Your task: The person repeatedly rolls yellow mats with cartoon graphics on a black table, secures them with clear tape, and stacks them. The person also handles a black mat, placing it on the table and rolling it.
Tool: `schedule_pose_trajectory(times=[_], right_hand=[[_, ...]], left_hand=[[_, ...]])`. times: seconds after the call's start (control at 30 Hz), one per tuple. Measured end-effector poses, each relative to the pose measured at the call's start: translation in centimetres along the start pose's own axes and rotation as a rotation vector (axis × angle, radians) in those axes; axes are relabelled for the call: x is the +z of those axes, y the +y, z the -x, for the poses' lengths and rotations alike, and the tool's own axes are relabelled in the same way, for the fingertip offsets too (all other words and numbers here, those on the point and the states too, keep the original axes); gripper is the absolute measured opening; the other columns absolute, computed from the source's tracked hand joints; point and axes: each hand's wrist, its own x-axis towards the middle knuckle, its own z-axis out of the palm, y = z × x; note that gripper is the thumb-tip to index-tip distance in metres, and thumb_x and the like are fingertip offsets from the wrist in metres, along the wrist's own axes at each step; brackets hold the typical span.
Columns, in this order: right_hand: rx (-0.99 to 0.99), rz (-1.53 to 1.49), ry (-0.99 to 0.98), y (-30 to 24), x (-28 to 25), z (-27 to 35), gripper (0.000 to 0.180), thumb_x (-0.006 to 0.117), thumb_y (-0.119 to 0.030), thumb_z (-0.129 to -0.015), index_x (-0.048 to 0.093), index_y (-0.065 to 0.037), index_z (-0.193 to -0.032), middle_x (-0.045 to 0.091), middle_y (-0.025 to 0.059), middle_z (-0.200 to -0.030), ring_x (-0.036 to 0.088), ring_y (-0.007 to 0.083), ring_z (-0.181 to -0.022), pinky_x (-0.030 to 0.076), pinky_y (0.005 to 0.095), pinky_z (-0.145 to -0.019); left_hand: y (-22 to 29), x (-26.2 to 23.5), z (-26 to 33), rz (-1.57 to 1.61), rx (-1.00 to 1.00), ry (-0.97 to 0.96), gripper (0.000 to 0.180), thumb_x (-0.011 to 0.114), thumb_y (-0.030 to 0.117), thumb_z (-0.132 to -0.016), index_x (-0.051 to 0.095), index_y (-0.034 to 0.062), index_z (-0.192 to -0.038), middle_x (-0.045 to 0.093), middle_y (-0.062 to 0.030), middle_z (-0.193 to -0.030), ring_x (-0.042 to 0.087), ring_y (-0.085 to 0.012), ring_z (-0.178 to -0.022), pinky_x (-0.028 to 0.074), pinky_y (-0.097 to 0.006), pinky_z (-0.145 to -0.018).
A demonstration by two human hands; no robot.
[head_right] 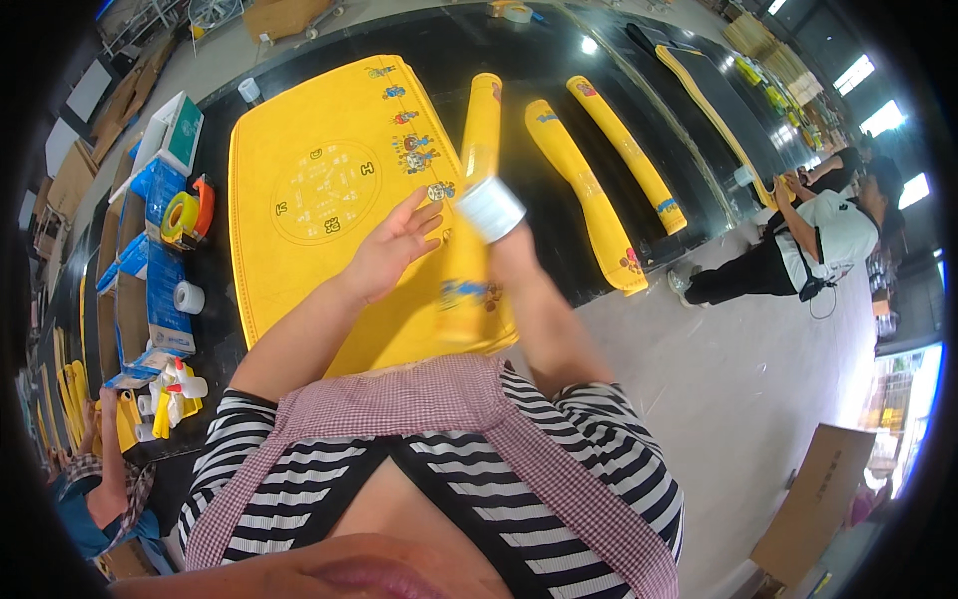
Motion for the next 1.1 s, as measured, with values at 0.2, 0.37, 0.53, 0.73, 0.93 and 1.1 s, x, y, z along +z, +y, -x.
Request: schedule_pose_trajectory(times=[0.2,0.37,0.53,0.73,0.93,1.1], right_hand=[[-0.122,1.356,0.118,-11.3,-14.2,-6.9,0.038,0.065,-0.015,-0.095,0.067,0.001,-0.129,0.073,0.0197,-0.122,0.071,0.0310,-0.113,0.054,0.0383,-0.101],[-0.098,2.078,0.157,-8.5,-18.4,-5.7,0.038,0.062,-0.019,-0.088,0.079,-0.023,-0.122,0.041,0.0145,-0.166,0.051,0.0343,-0.143,0.042,0.0415,-0.118],[-0.215,2.122,0.234,-6.4,-17.1,-5.5,0.038,0.060,-0.017,-0.090,0.079,-0.020,-0.122,0.041,0.0144,-0.166,0.038,0.0344,-0.153,0.027,0.0484,-0.127],[-0.143,2.469,-0.200,-6.6,-12.9,-7.5,0.033,0.061,-0.015,-0.088,0.082,-0.012,-0.113,0.055,0.0154,-0.155,0.045,0.0355,-0.148,0.033,0.0449,-0.124],[-0.376,2.036,-0.122,-6.7,-15.2,-7.9,0.044,0.062,-0.002,-0.084,0.074,-0.007,-0.126,0.065,0.0183,-0.140,0.058,0.0359,-0.134,0.043,0.0430,-0.116],[-0.187,1.695,-0.068,-3.2,-10.5,-1.3,0.037,0.067,-0.024,-0.095,0.071,0.001,-0.123,0.074,0.0224,-0.116,0.069,0.0388,-0.112,0.054,0.0436,-0.099]], left_hand=[[-2.4,-4.6,8.3,-0.771,-0.076,-0.173,0.045,0.058,0.009,-0.102,0.055,0.0034,-0.147,0.061,-0.0170,-0.144,0.057,-0.0304,-0.135,0.043,-0.038,-0.115],[-3.0,-8.2,19.7,-1.310,0.150,0.070,0.037,0.068,0.011,-0.097,0.067,0.0080,-0.133,0.063,-0.0165,-0.142,0.056,-0.0356,-0.134,0.044,-0.044,-0.115],[-4.1,-8.7,25.5,-1.650,0.265,-0.022,0.031,0.072,0.018,-0.097,0.072,0.0155,-0.128,0.057,-0.0110,-0.152,0.049,-0.0349,-0.144,0.039,-0.047,-0.120],[-3.2,-7.8,26.7,-1.514,0.129,0.060,0.033,0.074,0.026,-0.096,0.072,0.0134,-0.126,0.059,-0.0129,-0.149,0.050,-0.0353,-0.142,0.040,-0.047,-0.118],[-3.0,-11.4,28.4,-1.707,0.127,0.383,0.046,0.079,0.036,-0.089,0.072,0.0138,-0.129,0.059,-0.0223,-0.146,0.050,-0.0424,-0.140,0.043,-0.049,-0.114],[-3.8,-11.1,29.1,-1.396,-0.235,0.956,0.047,0.082,0.023,-0.086,0.071,0.0140,-0.131,0.051,-0.0327,-0.150,0.049,-0.0458,-0.140,0.041,-0.049,-0.117]])
